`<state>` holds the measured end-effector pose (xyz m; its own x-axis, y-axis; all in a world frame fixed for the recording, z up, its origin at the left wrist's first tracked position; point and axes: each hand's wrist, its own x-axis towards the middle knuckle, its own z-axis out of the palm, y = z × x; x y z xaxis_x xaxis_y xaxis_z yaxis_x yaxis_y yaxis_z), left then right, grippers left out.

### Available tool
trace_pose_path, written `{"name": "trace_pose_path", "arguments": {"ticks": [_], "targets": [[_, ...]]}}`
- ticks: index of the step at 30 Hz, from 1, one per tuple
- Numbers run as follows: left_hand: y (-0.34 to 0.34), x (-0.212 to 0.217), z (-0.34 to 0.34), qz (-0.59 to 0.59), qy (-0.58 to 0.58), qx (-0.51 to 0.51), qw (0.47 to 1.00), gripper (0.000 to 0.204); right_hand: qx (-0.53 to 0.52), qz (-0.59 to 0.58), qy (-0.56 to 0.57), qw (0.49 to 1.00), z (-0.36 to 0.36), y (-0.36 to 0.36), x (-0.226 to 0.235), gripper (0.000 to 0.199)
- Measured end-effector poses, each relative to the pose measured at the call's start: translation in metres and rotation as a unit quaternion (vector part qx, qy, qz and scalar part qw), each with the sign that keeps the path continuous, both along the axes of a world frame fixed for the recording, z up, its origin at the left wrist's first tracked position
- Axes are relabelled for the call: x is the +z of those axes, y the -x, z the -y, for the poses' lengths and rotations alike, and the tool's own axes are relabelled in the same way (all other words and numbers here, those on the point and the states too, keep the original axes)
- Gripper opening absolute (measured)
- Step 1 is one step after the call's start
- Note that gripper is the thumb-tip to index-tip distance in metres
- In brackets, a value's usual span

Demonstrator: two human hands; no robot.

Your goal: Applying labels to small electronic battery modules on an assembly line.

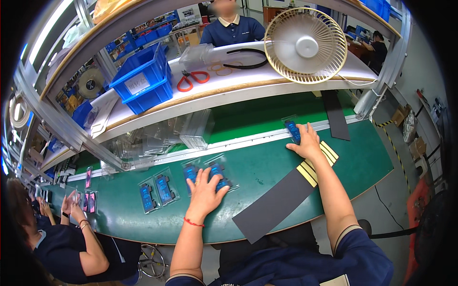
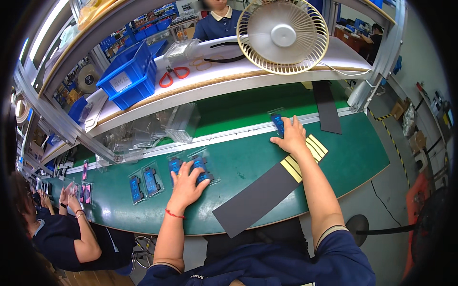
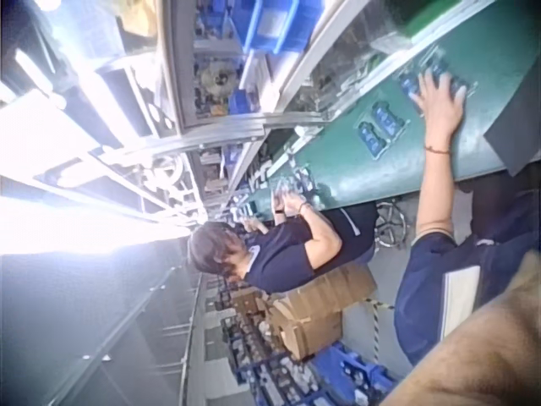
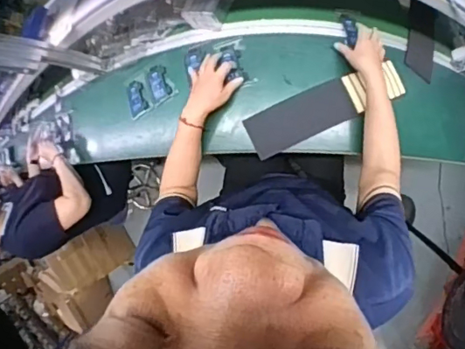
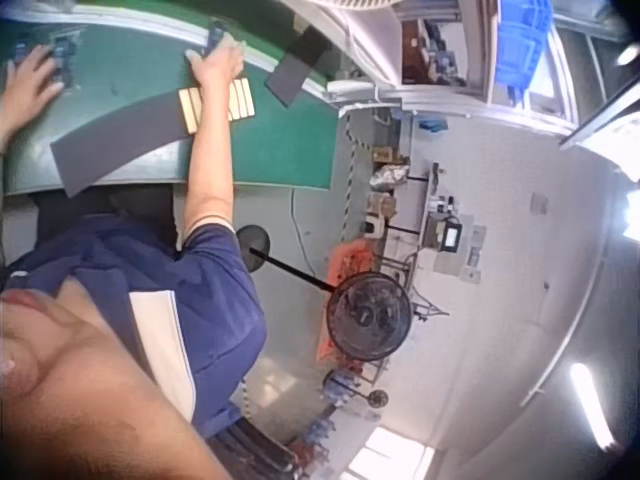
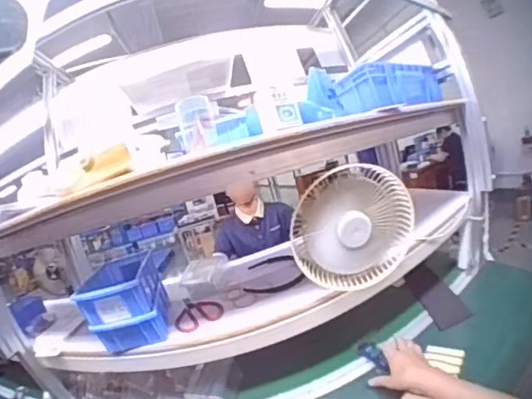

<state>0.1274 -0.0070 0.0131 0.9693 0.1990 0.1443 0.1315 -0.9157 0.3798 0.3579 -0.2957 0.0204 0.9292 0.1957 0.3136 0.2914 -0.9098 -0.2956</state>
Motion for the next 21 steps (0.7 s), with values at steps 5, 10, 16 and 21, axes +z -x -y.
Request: {"name": "trace_pose_path", "arguments": {"ticks": [5,10,16,21], "targets": [[0.031,-0.002,-0.043,0.012,0.02,0.013,1.0,0.038,0.039,-0.094,-0.031,0.994,-0.024,0.007,0.006,0.065],[0.03,0.005,-0.038,0.075,-0.028,0.026,0.996,0.036,0.14,-0.04,0.038,0.989,-0.055,0.044,-0.01,0.034],[-0.035,0.029,0.025,0.077,-0.001,-0.186,0.98,0.043,0.238,0.014,0.026,0.971,-0.065,0.103,-0.013,0.027],[-0.059,-0.007,0.036,0.046,-0.021,-0.249,0.967,0.045,0.298,-0.033,-0.082,0.95,-0.019,0.103,0.002,0.043]]}}
